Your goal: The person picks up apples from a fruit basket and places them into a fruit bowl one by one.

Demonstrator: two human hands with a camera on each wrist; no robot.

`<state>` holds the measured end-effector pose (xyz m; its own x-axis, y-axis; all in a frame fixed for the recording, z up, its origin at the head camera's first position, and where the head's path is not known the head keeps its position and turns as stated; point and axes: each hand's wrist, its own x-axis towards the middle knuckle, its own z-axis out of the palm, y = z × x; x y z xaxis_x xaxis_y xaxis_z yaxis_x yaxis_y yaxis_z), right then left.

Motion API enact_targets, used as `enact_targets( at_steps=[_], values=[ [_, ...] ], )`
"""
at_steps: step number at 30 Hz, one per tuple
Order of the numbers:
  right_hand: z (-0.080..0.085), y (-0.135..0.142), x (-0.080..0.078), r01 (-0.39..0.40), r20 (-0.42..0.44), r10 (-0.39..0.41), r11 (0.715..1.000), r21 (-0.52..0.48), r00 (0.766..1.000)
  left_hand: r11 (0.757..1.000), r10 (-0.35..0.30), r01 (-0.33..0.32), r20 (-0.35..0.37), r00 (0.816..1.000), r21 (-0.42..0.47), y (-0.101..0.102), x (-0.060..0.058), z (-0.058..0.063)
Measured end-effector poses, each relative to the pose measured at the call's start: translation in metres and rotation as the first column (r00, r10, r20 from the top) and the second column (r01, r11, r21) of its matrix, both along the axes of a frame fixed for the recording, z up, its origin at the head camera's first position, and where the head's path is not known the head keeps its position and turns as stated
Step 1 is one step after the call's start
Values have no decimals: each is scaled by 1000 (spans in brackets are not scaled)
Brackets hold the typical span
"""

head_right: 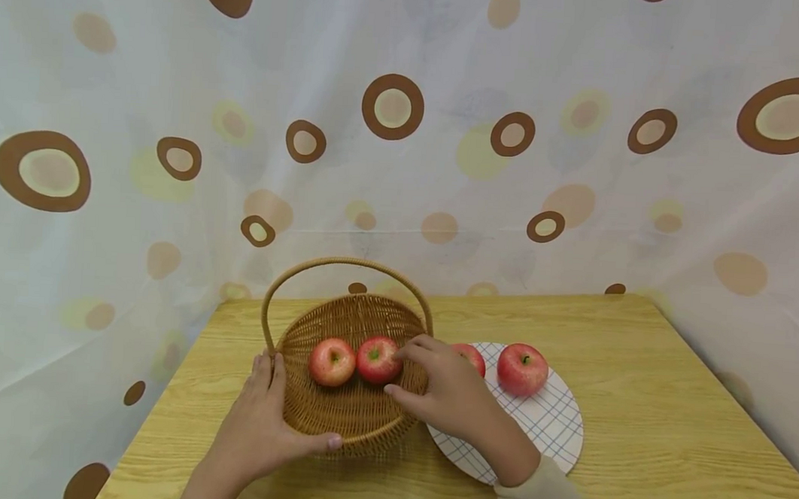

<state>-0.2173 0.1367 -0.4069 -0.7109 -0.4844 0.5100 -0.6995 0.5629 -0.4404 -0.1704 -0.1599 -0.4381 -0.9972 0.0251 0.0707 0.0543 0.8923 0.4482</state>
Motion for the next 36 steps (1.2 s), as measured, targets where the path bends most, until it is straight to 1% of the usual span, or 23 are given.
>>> enact_targets(
  at_steps=[7,14,21,28,36],
  values=[
    [-1,-3,-2,12,-44,-10,999,50,999,1000,-3,3,-4,1000,0,0,0,1],
    [-2,-7,-5,27,-15,-26,996,84,1000,1000,-1,1,-4,1000,-1,1,2,3],
    [-3,-10,-8,5,22,-8,995,99,1000,1000,1,-1,-8,1000,-8,2,2,3],
    [-4,-15,-10,7,58,-14,993,116,998,1000,1,-1,-14,1000,-15,2,0,2],
    [-5,-17,-13,8,36,-13,988,151,999,1000,1,-2,-18,1000,-21,2,0,1]
  ],
)
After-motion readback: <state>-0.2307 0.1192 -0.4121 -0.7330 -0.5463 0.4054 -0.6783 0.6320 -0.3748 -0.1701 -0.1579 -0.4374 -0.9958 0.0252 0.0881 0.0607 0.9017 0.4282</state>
